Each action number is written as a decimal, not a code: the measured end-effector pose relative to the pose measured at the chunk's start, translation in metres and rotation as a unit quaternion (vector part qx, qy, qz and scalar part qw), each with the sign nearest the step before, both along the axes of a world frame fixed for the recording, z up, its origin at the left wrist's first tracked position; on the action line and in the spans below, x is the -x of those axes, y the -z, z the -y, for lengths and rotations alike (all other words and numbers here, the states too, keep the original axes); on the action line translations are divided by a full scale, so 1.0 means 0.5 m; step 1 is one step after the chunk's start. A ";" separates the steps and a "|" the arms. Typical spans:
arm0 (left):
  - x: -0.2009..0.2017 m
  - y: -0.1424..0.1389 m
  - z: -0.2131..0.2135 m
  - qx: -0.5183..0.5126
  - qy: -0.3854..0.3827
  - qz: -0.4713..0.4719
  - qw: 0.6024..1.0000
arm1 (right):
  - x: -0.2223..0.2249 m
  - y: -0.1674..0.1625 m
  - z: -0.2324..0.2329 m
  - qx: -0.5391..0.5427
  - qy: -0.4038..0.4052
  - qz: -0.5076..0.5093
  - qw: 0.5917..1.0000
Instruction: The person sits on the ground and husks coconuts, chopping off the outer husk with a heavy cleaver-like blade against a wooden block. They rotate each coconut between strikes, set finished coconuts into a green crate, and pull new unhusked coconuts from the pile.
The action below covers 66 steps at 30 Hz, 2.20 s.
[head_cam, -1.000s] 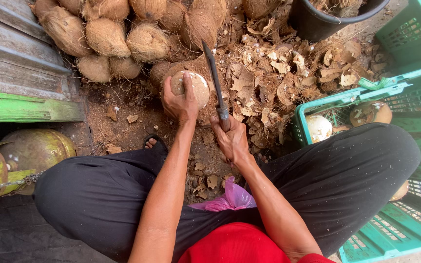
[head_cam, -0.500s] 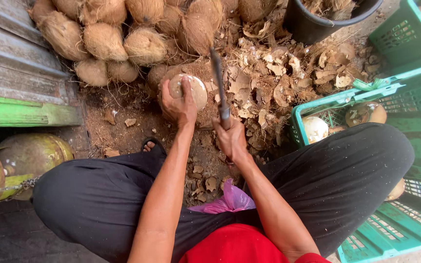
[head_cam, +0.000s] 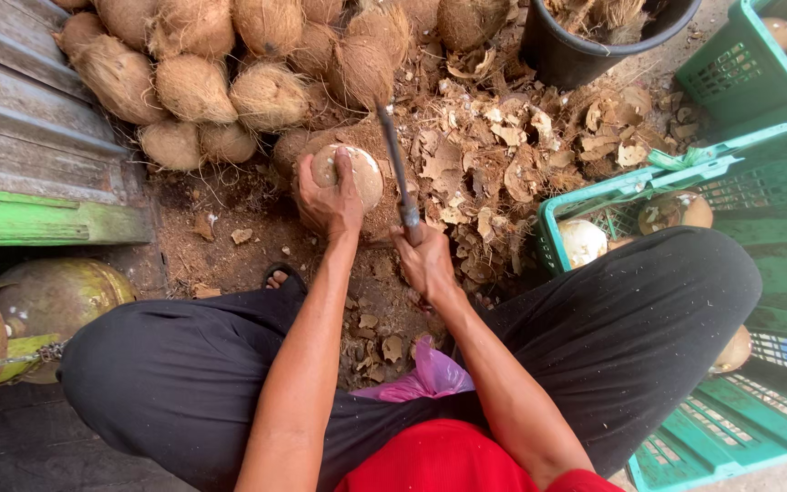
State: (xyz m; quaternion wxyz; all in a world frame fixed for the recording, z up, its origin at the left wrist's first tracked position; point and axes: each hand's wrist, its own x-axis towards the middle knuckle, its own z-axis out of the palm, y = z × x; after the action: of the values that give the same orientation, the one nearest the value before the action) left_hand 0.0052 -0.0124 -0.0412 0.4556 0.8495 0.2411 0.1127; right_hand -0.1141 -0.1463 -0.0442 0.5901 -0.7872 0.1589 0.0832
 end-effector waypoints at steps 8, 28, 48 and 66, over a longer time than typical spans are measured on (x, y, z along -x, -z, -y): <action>0.002 -0.018 -0.012 0.078 0.051 0.033 0.995 | -0.005 -0.036 0.016 -0.178 -0.027 -0.121 0.976; -0.056 -0.026 -0.029 0.060 -0.001 -0.065 0.996 | 0.003 -0.054 0.002 0.022 -0.002 0.077 0.997; -0.063 -0.033 -0.086 0.026 0.133 0.057 0.989 | -0.006 0.006 0.003 -0.008 -0.011 0.033 0.999; -0.075 -0.021 -0.058 0.032 0.027 0.041 0.998 | -0.024 -0.043 -0.015 -0.015 -0.027 -0.123 0.992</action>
State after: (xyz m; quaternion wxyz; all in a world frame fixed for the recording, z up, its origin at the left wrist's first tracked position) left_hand 0.0428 0.0164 -0.0307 0.4951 0.8353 0.2024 0.1272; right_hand -0.1020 -0.1387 -0.0226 0.5753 -0.7660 0.2078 0.1977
